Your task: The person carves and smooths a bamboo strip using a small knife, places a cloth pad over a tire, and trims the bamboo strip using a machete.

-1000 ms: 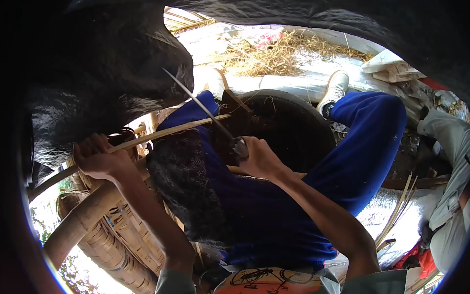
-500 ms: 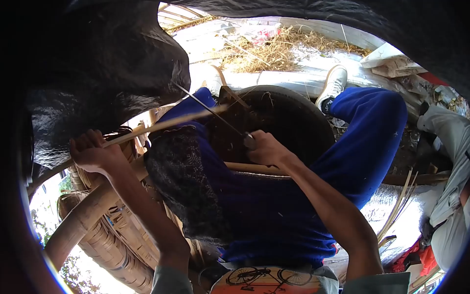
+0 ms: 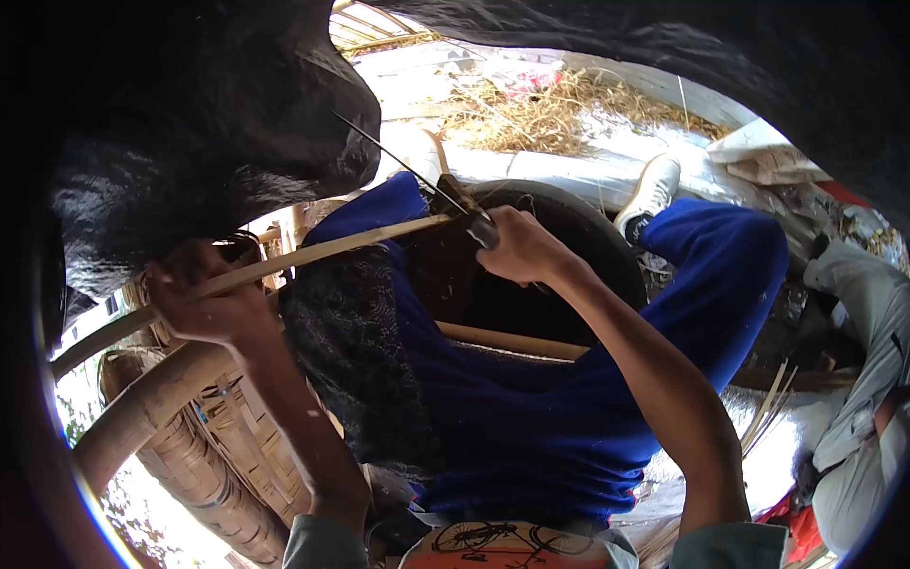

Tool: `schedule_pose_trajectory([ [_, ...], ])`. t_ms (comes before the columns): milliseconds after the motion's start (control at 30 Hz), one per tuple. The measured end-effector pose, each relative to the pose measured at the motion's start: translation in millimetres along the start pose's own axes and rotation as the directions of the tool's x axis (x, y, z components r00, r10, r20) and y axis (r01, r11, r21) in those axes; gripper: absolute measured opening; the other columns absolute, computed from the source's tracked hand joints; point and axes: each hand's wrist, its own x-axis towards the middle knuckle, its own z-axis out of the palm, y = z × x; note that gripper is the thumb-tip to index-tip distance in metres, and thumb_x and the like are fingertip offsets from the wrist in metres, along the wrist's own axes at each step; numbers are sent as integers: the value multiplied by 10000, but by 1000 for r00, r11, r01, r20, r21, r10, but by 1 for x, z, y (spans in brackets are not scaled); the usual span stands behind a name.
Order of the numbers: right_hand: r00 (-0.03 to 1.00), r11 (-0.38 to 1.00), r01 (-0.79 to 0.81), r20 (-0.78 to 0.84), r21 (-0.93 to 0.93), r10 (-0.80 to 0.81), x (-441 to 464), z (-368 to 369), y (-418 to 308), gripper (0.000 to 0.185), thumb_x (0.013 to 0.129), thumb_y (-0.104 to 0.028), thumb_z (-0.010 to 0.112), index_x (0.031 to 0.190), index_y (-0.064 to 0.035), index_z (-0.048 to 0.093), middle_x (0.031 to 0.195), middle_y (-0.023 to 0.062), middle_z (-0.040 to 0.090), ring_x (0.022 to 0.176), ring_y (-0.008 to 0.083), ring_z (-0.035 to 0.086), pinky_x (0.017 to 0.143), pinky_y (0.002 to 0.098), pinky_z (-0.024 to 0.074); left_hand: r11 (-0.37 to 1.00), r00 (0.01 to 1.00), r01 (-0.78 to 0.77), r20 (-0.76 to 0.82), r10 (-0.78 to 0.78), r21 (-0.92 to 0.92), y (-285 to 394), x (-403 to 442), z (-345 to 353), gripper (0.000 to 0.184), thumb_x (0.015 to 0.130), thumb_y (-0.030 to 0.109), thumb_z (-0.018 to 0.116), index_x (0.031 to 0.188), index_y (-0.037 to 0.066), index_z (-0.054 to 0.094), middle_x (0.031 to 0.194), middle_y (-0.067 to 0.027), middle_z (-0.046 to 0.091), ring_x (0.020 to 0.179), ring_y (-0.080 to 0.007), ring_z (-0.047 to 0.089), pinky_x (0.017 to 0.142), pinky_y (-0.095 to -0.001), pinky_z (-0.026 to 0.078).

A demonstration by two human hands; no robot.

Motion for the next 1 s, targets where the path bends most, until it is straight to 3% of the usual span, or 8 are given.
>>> schedule_pose_trajectory([
  [67, 1000, 1000, 18, 0, 23, -18, -3, 7, 20, 149, 759, -72, 574, 877, 15, 549, 564, 111, 575, 429, 180, 576, 390, 321, 445, 999, 992, 9, -123, -14, -41, -17, -17, 0, 408, 944, 221, 371, 566, 195, 218, 502, 40, 163, 438, -83, 188, 466, -248, 225],
  [167, 1000, 1000, -10, 4, 30, 10, -8, 11, 34, 175, 754, -80, 598, 903, 5, 562, 582, 108, 574, 444, 176, 579, 415, 321, 455, 992, 994, 110, 28, -109, -55, -40, -30, -10, 409, 947, 234, 372, 572, 191, 214, 504, 42, 159, 435, -83, 175, 459, -253, 211],
  [267, 1000, 1000, -2, -22, -14, 1, -7, 11, 45, 196, 753, -89, 609, 914, 10, 561, 614, 110, 579, 468, 177, 587, 441, 319, 461, 989, 986, 145, -74, -146, -21, -43, -32, -14, 416, 954, 245, 367, 577, 187, 199, 511, 44, 152, 428, -81, 152, 456, -251, 191],
  [333, 994, 994, -103, 34, -45, 105, -5, 6, 35, 246, 756, -124, 636, 946, 18, 573, 707, 172, 628, 620, 260, 650, 585, 370, 506, 990, 984, 138, -113, -139, -18, -44, -31, -11, 424, 959, 251, 362, 578, 187, 189, 510, 44, 147, 424, -81, 142, 453, -250, 181],
  [467, 1000, 998, -3, -18, -67, 2, 3, 11, 39, 250, 741, -118, 638, 939, 16, 563, 632, 112, 581, 496, 201, 597, 472, 335, 471, 990, 967, 132, -227, -119, 42, -49, -37, -8, 441, 974, 251, 342, 575, 184, 168, 500, 41, 140, 414, -83, 125, 432, -250, 156],
  [633, 990, 979, 57, -117, -194, -80, 3, 9, 30, 261, 739, -109, 642, 958, 13, 569, 761, 127, 598, 755, 211, 635, 663, 342, 498, 996, 981, 70, -186, -59, 49, -51, -40, -3, 455, 979, 231, 350, 566, 173, 170, 503, 41, 140, 409, -80, 118, 413, -254, 136],
  [733, 996, 988, 13, -80, -157, -26, 1, 2, 19, 224, 721, -110, 631, 888, 26, 570, 728, 166, 617, 710, 314, 620, 685, 386, 471, 992, 960, 126, -256, -114, 32, -51, -33, 5, 463, 975, 222, 370, 562, 170, 167, 505, 40, 141, 414, -75, 113, 411, -255, 130],
  [1000, 997, 997, -78, -28, -22, 77, 2, 18, 59, 198, 716, -106, 629, 868, 11, 578, 712, 171, 608, 699, 305, 623, 662, 384, 471, 990, 964, 74, -262, -42, 116, -57, -26, 20, 468, 966, 198, 383, 552, 166, 168, 495, 42, 166, 415, -62, 122, 399, -249, 121],
])
